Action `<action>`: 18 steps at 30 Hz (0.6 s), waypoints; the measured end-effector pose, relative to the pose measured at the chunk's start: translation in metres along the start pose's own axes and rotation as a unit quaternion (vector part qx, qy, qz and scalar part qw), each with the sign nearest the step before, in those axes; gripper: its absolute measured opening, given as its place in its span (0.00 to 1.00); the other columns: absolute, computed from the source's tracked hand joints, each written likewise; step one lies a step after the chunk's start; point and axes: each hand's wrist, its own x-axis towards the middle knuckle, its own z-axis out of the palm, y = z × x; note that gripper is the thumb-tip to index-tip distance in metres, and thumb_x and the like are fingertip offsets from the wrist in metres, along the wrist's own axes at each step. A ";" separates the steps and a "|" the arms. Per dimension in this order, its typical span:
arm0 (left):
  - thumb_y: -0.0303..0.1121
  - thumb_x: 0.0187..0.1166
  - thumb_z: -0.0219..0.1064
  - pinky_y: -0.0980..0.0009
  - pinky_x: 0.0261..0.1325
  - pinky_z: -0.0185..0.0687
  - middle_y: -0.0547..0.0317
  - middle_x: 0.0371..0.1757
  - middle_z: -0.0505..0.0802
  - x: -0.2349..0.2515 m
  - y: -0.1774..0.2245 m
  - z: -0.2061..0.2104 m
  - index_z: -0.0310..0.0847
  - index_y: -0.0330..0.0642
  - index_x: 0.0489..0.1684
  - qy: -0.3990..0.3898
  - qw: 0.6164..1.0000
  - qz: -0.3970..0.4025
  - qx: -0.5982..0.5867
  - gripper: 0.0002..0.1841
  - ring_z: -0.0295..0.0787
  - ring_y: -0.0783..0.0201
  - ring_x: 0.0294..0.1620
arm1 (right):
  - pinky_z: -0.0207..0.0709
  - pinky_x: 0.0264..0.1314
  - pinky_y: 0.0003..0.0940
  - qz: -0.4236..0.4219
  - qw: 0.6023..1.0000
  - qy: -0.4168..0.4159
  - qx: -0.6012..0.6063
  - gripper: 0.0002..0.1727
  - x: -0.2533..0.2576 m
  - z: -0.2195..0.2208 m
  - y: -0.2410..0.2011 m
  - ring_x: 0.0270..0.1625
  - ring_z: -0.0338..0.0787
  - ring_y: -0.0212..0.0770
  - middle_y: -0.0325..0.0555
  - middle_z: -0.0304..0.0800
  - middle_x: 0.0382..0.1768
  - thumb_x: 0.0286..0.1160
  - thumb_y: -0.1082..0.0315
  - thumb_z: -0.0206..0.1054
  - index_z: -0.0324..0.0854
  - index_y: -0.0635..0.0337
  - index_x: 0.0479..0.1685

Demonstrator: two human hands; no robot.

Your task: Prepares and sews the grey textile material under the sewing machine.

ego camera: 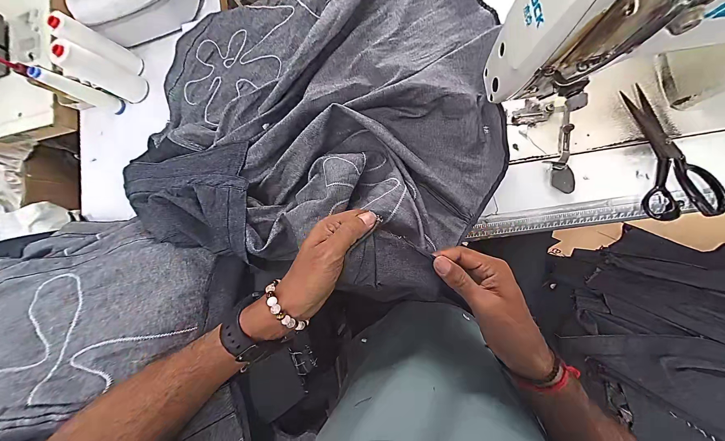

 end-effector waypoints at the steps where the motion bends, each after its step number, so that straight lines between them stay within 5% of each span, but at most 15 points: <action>1: 0.39 0.91 0.53 0.72 0.42 0.86 0.62 0.34 0.90 0.001 0.000 -0.001 0.88 0.46 0.37 -0.005 1.000 -0.005 -0.001 0.17 0.87 0.71 0.37 | 0.82 0.43 0.22 -0.008 1.000 0.008 -0.017 0.12 0.000 0.001 0.000 0.39 0.88 0.28 0.39 0.92 0.35 0.87 0.67 0.63 0.90 0.64 0.44; 4: 0.33 0.88 0.57 0.76 0.33 0.78 0.63 0.27 0.82 0.003 -0.002 0.001 0.74 0.49 0.34 -0.018 0.999 -0.022 -0.018 0.09 0.79 0.72 0.28 | 0.81 0.42 0.23 -0.005 0.999 0.033 -0.006 0.12 -0.001 0.003 -0.001 0.37 0.87 0.29 0.40 0.91 0.33 0.86 0.67 0.64 0.91 0.63 0.42; 7: 0.29 0.86 0.59 0.74 0.36 0.82 0.61 0.28 0.83 0.001 0.002 0.002 0.74 0.48 0.48 -0.024 0.999 -0.011 0.018 0.02 0.82 0.71 0.29 | 0.81 0.42 0.23 0.006 0.999 0.035 -0.011 0.11 -0.003 0.005 -0.005 0.37 0.87 0.29 0.40 0.91 0.33 0.86 0.66 0.64 0.91 0.62 0.43; 10: 0.38 0.86 0.60 0.69 0.47 0.84 0.59 0.42 0.92 -0.002 0.010 -0.001 0.79 0.50 0.59 -0.068 0.991 0.044 0.106 0.10 0.88 0.66 0.43 | 0.84 0.41 0.23 -0.022 0.997 0.044 -0.053 0.10 -0.008 0.006 -0.007 0.38 0.89 0.29 0.39 0.93 0.36 0.85 0.66 0.65 0.91 0.61 0.45; 12: 0.47 0.76 0.75 0.74 0.43 0.89 0.69 0.40 0.95 -0.005 0.018 0.002 0.80 0.52 0.63 -0.071 0.970 0.100 0.212 0.21 0.92 0.70 0.42 | 0.86 0.44 0.23 -0.049 0.993 0.056 -0.095 0.10 -0.010 0.008 -0.007 0.41 0.91 0.28 0.37 0.95 0.38 0.84 0.65 0.67 0.92 0.58 0.47; 15: 0.43 0.70 0.80 0.75 0.48 0.91 0.75 0.44 0.96 -0.010 0.023 0.007 0.80 0.54 0.66 -0.066 0.942 0.131 0.302 0.25 0.93 0.73 0.48 | 0.87 0.51 0.29 -0.075 0.983 0.068 -0.151 0.10 -0.012 0.008 -0.007 0.46 0.92 0.30 0.34 0.96 0.42 0.82 0.61 0.69 0.94 0.54 0.47; 18: 0.39 0.73 0.78 0.77 0.42 0.92 0.73 0.43 0.99 -0.015 0.024 0.011 0.79 0.56 0.65 -0.064 0.949 0.105 0.290 0.22 0.96 0.73 0.42 | 0.83 0.51 0.32 -0.084 0.975 0.072 -0.193 0.11 -0.015 0.009 -0.008 0.47 0.90 0.28 0.29 0.96 0.43 0.82 0.57 0.68 0.95 0.49 0.48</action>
